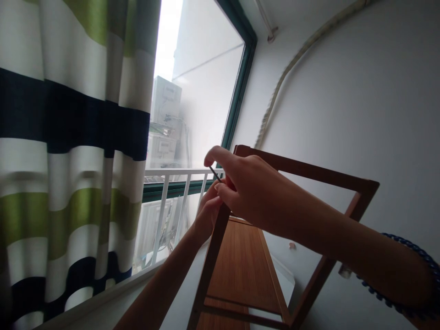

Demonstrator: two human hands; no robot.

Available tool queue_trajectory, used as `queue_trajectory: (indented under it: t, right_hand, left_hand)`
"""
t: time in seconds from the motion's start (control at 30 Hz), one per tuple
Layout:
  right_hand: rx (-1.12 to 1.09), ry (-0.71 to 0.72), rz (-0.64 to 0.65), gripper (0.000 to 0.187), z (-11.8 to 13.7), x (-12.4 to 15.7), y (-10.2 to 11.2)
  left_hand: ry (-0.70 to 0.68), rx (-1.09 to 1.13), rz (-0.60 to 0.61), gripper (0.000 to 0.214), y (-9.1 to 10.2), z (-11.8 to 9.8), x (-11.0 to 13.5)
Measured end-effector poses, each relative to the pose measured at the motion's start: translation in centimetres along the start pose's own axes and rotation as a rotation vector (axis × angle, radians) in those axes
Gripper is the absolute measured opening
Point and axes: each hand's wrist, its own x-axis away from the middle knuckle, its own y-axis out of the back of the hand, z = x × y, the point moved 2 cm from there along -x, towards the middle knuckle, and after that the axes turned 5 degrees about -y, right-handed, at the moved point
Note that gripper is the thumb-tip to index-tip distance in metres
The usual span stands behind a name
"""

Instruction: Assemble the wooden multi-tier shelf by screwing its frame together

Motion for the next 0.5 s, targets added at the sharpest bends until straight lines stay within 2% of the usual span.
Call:
queue_trajectory:
  t: [0.27,0.5]
  right_hand:
    - [-0.188,-0.096,0.016,0.018,-1.3,-0.4,0.5]
    - [0.161,0.017,-0.292,0.028,-2.1,0.8,1.4]
  left_hand:
    - [-0.031,-0.063,0.066,0.028,-0.3,-0.3,-0.1]
    - [-0.001,-0.205,0.031,0.032,-0.1,-0.2,0.1]
